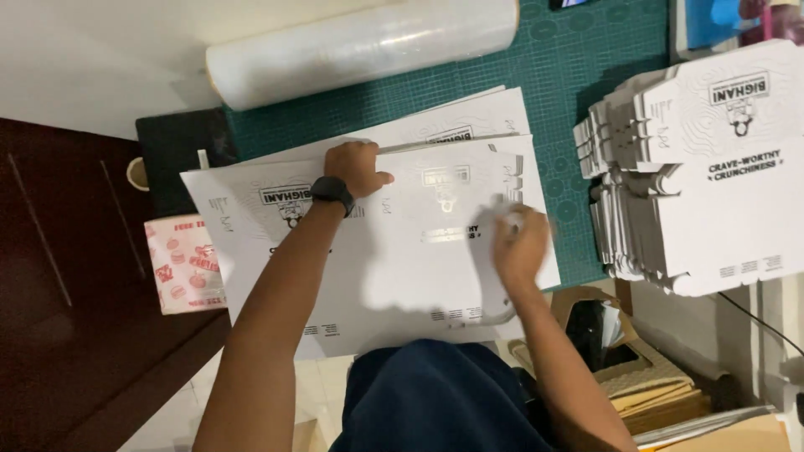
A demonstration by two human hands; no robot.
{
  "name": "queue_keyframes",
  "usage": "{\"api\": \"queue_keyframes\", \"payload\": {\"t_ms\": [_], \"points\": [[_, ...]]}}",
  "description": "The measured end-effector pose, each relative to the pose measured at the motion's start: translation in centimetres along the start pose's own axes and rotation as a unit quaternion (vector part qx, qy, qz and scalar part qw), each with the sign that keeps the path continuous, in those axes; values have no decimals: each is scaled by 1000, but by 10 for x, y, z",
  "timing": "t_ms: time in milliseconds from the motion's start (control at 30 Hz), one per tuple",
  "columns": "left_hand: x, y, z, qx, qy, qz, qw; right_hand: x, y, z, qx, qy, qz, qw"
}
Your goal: Manually removing waste material from pre-cut cardboard box templates at a workstation.
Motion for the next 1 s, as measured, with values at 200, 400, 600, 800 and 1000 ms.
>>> {"api": "queue_keyframes", "payload": {"t_ms": [200,400,600,800,1000], "points": [[2,-4,5,-4,-45,-6,999,4,-151,-78,77,-127,-396,906],[-13,-8,10,4,-57,15,998,17,-178,-65,57,-189,-420,886],[-68,6,32,23,65,161,985,10,-165,-84,71,-225,-419,877],[-131,23,64,90,-35,371,924,12,-176,-75,61,-205,-425,880],[-79,8,28,0,-46,280,959,-21,-157,-62,-10,-98,-493,865]]}}
Point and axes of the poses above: each hand's wrist, its own x-axis towards the middle knuckle, its own y-axis out of the back of the hand, z = x × y, the point moved 9 cm from there along x, towards the middle knuckle, and after that the axes turned 6 degrees about -z, right-handed, at the moved point
